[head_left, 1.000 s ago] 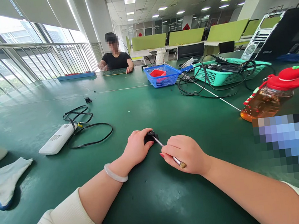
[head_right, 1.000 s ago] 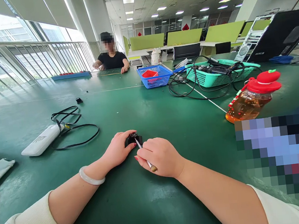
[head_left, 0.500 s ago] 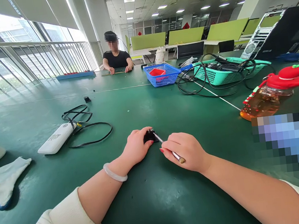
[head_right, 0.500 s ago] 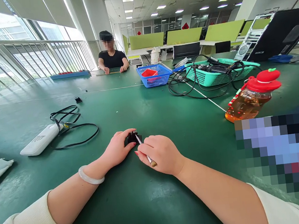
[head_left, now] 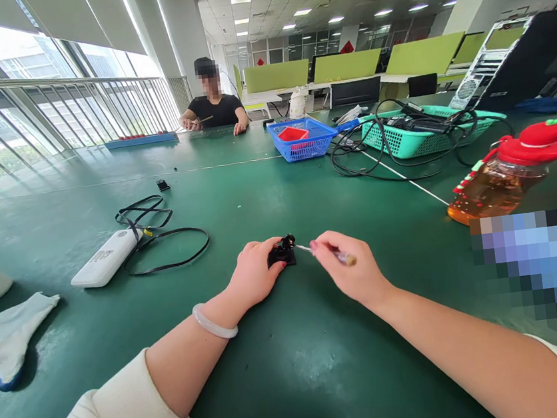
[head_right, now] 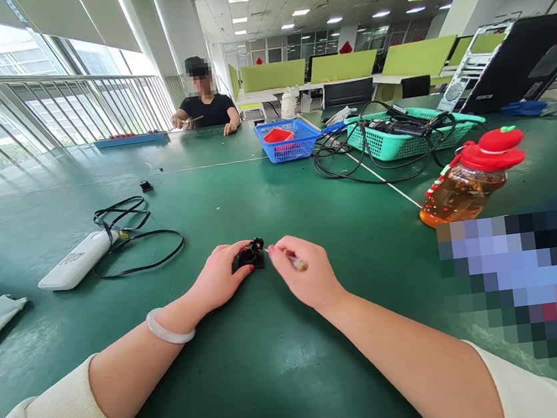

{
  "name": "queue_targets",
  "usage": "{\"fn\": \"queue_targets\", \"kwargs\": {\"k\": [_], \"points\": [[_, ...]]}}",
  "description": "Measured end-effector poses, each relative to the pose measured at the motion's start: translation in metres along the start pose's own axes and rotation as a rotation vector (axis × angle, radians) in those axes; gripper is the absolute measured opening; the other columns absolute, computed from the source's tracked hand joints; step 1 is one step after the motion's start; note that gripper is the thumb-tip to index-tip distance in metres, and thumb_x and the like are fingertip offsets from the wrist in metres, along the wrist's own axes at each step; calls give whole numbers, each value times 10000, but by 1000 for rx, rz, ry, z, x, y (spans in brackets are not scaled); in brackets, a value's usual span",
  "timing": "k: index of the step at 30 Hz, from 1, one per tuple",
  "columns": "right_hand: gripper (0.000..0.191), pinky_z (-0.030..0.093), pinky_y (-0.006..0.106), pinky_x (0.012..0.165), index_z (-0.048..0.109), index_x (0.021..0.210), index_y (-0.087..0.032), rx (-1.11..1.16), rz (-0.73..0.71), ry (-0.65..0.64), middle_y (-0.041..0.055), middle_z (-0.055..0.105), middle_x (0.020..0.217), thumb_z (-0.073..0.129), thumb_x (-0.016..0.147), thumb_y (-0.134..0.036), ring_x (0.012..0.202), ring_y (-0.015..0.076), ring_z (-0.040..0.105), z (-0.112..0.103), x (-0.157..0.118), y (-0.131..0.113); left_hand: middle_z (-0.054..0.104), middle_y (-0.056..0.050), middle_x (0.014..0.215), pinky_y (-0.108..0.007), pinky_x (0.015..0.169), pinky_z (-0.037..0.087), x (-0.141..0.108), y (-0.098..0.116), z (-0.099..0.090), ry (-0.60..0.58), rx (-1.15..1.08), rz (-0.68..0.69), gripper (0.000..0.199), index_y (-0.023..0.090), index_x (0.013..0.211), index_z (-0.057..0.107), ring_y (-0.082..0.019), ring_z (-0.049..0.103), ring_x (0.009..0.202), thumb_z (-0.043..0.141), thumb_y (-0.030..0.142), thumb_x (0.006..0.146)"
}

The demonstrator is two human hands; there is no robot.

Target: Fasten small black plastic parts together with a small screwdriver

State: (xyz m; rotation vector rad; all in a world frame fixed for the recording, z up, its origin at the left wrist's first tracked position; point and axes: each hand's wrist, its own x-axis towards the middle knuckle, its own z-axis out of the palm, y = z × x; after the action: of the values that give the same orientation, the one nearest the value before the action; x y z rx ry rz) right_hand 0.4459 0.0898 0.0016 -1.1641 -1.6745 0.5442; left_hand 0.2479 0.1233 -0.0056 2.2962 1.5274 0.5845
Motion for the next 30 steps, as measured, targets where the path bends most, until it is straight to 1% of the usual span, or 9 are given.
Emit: {"fn": "queue_targets", "kwargs": {"k": [3,5,8,12,18,22,24,28,30], "points": [[372,261,247,414,507,586,-207,314,361,141,-66,333,418,563,870,-441,402,93,327,0,9,13,698,-54,1170,-458,1041,446,0,0,0,-7,-4,-1,452,264,1306,563,-281,552,1189,610,246,858],[391,242,241,390,484,553,-208,496,461,228,-76,314,411,608,830,-455,372,78,298,-2,14,22,688,-55,1191,-464,1053,437,-1,0,0,-5,-4,3,443,267,1301,572,-284,540,1206,609,265,859],[406,217,232,369,470,543,-210,617,505,296,-81,297,399,614,819,-470,350,69,277,-4,18,27,640,-62,1278,-469,1093,404,-1,-1,1,2,1,7,435,258,1280,596,-290,500,1253,624,277,846],[437,231,233,386,482,551,-203,587,430,262,-69,313,421,594,850,-500,378,72,297,-3,14,22,637,-68,1264,-474,1098,396,0,-2,1,-5,3,-9,428,246,1261,609,-296,486,1258,635,280,835],[468,297,250,459,544,646,-205,333,303,-3,-55,388,471,553,855,-624,452,102,380,3,6,18,685,-53,1190,-459,1066,419,1,-1,1,-16,8,5,404,257,1229,627,-289,519,1219,651,255,827],[430,278,254,474,561,670,-202,168,185,-120,-46,428,514,540,873,-581,476,101,365,3,3,14,684,-48,1204,-448,1069,411,1,0,0,-30,4,1,389,254,1230,629,-282,518,1217,648,255,841],[396,282,254,481,568,667,-200,114,122,-123,-40,442,535,536,886,-528,490,102,366,1,2,10,680,-45,1216,-452,1072,404,1,0,0,-37,2,1,393,257,1238,624,-281,513,1220,648,254,845],[384,297,255,498,559,623,-195,46,-12,-56,-36,423,524,497,915,-436,501,104,371,-4,0,3,677,-42,1223,-453,1078,395,1,-1,0,-45,0,9,400,258,1247,619,-278,513,1219,651,253,848],[378,299,252,497,537,607,-194,40,-50,-80,-38,408,518,474,923,-390,495,100,366,-6,-1,1,677,-38,1225,-453,1077,394,1,-1,0,-43,-6,12,396,263,1241,622,-279,514,1219,656,257,847]]}}
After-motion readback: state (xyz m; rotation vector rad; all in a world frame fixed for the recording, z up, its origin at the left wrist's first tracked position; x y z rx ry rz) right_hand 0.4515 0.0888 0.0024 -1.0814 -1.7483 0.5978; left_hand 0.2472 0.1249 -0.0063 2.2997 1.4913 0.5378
